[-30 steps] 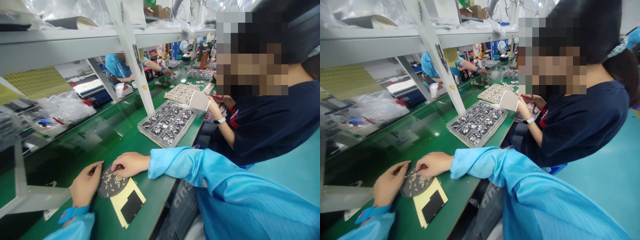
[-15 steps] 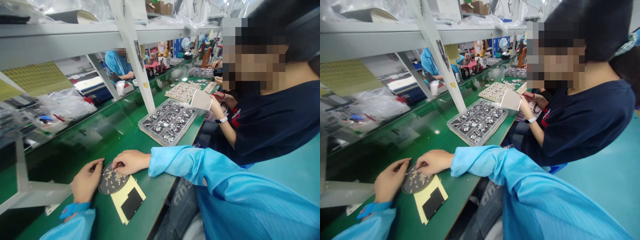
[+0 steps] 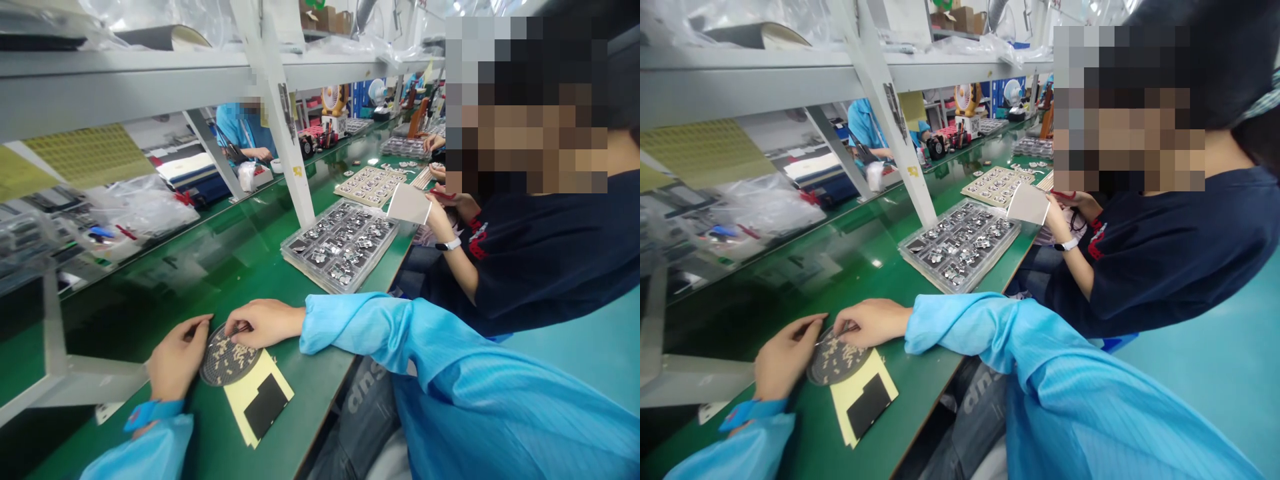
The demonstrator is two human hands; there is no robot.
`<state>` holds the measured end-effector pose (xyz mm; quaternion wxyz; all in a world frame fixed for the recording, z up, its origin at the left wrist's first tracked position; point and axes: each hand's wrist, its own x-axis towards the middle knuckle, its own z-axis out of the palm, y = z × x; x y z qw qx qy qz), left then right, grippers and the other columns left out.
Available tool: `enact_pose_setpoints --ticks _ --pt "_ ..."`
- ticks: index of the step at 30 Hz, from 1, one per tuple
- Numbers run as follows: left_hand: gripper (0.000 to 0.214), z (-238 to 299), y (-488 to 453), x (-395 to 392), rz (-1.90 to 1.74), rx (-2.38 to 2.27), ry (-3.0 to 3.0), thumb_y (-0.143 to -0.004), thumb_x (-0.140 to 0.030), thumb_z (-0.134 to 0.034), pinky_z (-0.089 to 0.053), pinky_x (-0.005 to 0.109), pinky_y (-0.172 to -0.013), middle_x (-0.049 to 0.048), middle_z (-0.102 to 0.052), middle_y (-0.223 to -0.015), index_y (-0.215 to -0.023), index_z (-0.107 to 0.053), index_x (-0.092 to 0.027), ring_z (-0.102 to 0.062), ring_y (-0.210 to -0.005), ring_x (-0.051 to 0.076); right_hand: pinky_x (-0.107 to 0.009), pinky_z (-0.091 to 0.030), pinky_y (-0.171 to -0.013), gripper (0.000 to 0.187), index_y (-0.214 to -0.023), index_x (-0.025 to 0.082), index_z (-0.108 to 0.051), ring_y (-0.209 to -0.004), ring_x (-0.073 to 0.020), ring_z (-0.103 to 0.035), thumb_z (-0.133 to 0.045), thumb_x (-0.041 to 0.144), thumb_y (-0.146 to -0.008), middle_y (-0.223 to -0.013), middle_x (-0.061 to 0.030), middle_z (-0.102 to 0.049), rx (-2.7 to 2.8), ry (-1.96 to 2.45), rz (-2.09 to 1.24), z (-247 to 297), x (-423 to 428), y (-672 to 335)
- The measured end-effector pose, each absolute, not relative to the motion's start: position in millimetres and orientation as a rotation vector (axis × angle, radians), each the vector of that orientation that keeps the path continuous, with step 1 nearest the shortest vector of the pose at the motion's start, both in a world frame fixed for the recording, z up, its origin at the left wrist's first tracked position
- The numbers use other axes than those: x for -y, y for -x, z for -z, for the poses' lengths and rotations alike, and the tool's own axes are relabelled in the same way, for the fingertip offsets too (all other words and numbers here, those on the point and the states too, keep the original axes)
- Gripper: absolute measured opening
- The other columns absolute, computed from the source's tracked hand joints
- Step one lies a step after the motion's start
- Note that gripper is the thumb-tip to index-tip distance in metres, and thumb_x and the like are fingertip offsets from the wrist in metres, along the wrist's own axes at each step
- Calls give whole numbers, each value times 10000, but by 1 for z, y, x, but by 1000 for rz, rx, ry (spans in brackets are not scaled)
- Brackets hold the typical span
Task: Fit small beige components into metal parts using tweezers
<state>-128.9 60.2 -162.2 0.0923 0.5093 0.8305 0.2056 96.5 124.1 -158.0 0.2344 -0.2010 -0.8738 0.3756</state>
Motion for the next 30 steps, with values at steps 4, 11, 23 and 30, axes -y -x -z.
enact_pose_setpoints --ticks 4,11,23,30 --pt "378 159 127 -60 -598 -2474 -1491 -994 -505 -523 -470 309 -766 33 -766 -1088 -1187 -778 -303 -679 -986 245 -229 -420 -747 172 -1060 208 -717 -862 -138 -624 -659 314 -936 -905 10 -710 2426 536 -1007 157 -125 -97" --pt "370 154 126 -60 -579 -2472 -1508 -985 -471 -552 -473 288 -740 28 -774 -1092 -1200 -784 -278 -684 -951 232 -224 -414 -731 162 -1045 214 -722 -871 -138 -617 -675 314 -927 -957 7 -723 2441 562 -996 156 -126 -95" --pt "360 157 129 -61 -582 -2468 -1482 -973 -467 -570 -466 280 -729 22 -768 -1061 -1202 -779 -284 -680 -958 235 -246 -431 -768 207 -1070 206 -725 -923 -160 -626 -628 331 -936 -1006 -15 -722 2469 531 -968 159 -127 -94" --pt "369 157 129 -60 -581 -2465 -1493 -982 -478 -557 -470 289 -754 23 -765 -1113 -1208 -776 -285 -678 -1000 241 -244 -435 -761 191 -1058 207 -720 -916 -159 -630 -634 328 -938 -995 -13 -721 2471 533 -972 157 -126 -95"
